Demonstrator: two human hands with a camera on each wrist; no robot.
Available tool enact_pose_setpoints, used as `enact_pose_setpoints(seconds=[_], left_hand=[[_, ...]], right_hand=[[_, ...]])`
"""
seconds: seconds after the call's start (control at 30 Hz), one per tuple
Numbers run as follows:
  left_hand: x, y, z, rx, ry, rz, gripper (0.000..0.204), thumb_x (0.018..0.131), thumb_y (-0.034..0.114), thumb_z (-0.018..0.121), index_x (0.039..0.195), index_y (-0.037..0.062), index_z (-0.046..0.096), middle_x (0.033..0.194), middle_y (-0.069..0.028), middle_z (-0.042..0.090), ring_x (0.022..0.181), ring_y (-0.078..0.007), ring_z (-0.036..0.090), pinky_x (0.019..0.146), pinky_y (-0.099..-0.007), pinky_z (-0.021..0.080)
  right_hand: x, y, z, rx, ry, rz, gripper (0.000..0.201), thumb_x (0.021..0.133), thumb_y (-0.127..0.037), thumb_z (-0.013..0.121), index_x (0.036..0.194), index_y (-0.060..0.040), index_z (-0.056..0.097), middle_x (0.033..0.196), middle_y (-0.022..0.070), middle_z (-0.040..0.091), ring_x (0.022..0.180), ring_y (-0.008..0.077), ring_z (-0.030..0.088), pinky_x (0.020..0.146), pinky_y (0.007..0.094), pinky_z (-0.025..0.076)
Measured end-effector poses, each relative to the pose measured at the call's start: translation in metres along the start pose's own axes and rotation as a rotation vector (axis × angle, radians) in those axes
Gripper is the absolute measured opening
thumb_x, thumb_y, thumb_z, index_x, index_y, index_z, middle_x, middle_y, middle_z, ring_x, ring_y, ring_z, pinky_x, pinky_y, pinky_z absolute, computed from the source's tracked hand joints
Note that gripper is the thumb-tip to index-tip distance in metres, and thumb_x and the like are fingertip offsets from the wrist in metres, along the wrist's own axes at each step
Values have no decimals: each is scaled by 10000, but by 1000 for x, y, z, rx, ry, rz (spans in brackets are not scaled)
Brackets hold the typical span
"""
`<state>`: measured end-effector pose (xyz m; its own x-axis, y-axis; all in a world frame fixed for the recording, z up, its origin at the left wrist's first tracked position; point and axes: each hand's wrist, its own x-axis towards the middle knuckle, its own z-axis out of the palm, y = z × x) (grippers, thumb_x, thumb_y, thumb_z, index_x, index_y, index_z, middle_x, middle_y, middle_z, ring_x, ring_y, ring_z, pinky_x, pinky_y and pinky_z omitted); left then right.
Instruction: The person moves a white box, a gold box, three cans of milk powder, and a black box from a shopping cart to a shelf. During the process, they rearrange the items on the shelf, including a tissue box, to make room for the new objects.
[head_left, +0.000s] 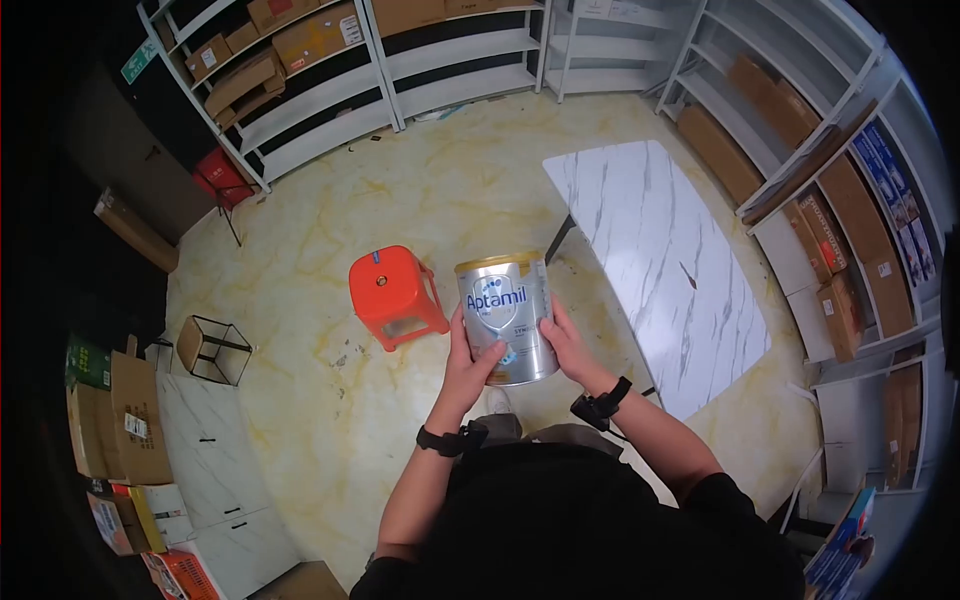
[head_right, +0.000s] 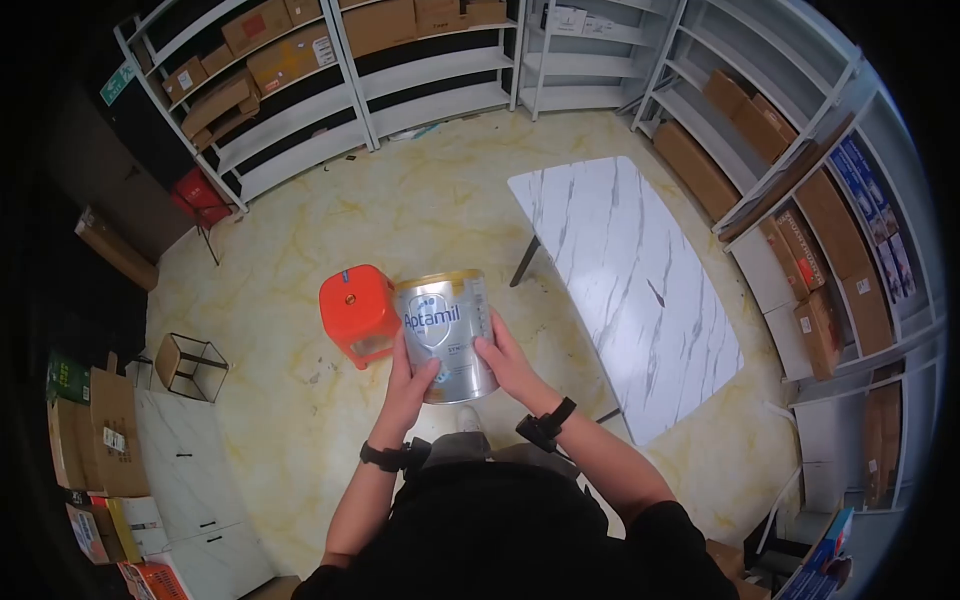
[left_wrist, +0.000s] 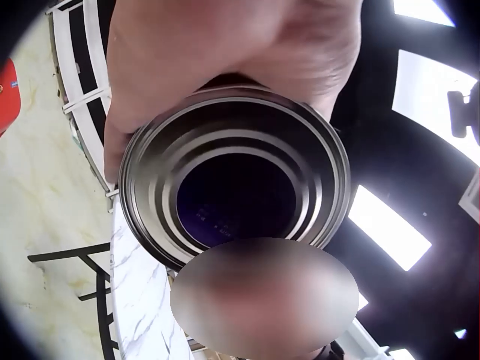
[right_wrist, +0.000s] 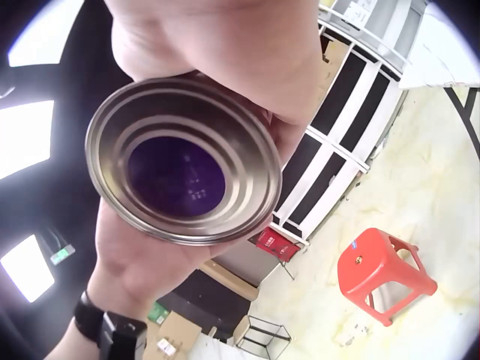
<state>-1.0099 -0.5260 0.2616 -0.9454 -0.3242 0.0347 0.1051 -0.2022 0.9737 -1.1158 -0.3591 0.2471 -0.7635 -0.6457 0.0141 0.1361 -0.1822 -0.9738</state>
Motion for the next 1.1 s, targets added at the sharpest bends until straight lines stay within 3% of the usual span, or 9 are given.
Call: enact_pose_setpoints(seconds=[0.1, 0.23, 0.3, 0.4, 0.6, 0.7, 0.87, 1.0, 1.1], left_hand=[[55, 10, -4, -2, -7, 44, 861, 884, 169, 711, 1525, 58, 147, 1465, -184, 355, 1345, -286, 411, 1113, -432, 358], [132, 7, -10, 169, -3, 121, 781, 908, 216, 686, 1495, 27, 207, 1455, -184, 378, 1331, -276, 422, 1110, -411, 356], [176, -8, -21, 40, 123, -49, 691, 938, 273, 640, 1456, -4, 275, 1404, -182, 444, 1294, -265, 455, 1082, -388, 379], [235, -11, -26, 44, 71, -61, 632, 962, 288, 591, 1438, -19, 310, 1354, -182, 495, 1257, -254, 484, 1055, -370, 398], [388, -29, -30, 29, 14, -55, 616, 960, 255, 593, 1435, -15, 307, 1352, -170, 498, 1250, -243, 487, 1061, -366, 393], [459, -31, -34, 57, 53, -54, 632, 953, 255, 581, 1449, -15, 298, 1374, -174, 486, 1270, -252, 474, 1068, -370, 387], [570, -45, -50, -33, 117, -11, 627, 948, 259, 531, 1461, -13, 296, 1393, -190, 470, 1272, -265, 481, 1060, -371, 400], [654, -29, -41, -60, 140, 24, 614, 947, 269, 521, 1449, -13, 307, 1366, -185, 486, 1248, -267, 496, 1051, -376, 407], [729, -55, -64, -22, 123, 51, 590, 945, 274, 523, 1424, -11, 328, 1336, -176, 501, 1220, -260, 506, 1039, -372, 411]], right_hand=[[55, -15, -17, -17, -17, -146, 638, 995, -166, 539, 1528, -30, 218, 1485, 150, 400, 1386, 217, 370, 1153, 356, 283], [115, -30, -23, -191, 80, -26, 683, 976, -194, 588, 1526, -48, 211, 1462, 150, 415, 1354, 239, 405, 1124, 376, 334], [149, -31, -24, -133, 106, 1, 678, 972, -191, 597, 1518, -45, 221, 1449, 147, 427, 1339, 235, 418, 1113, 374, 348], [203, -12, -42, -38, 142, 0, 659, 969, -187, 604, 1499, -33, 244, 1424, 147, 446, 1312, 230, 440, 1099, 373, 368], [347, -12, -101, -55, 150, -78, 677, 966, -212, 613, 1495, -20, 236, 1423, 176, 442, 1320, 249, 439, 1098, 380, 370], [417, -15, -124, -39, 134, -41, 724, 958, -272, 636, 1497, -20, 224, 1426, 192, 439, 1321, 261, 446, 1090, 390, 383], [531, -30, -148, -76, 72, -126, 724, 964, -289, 631, 1503, -28, 225, 1433, 194, 434, 1324, 274, 445, 1099, 397, 375], [614, -29, -178, -102, 62, -117, 707, 968, -279, 626, 1501, -28, 235, 1428, 198, 439, 1329, 274, 442, 1100, 395, 372], [684, -30, -194, -90, 56, -105, 686, 983, -259, 592, 1507, -20, 220, 1442, 191, 423, 1344, 267, 419, 1112, 388, 353]])
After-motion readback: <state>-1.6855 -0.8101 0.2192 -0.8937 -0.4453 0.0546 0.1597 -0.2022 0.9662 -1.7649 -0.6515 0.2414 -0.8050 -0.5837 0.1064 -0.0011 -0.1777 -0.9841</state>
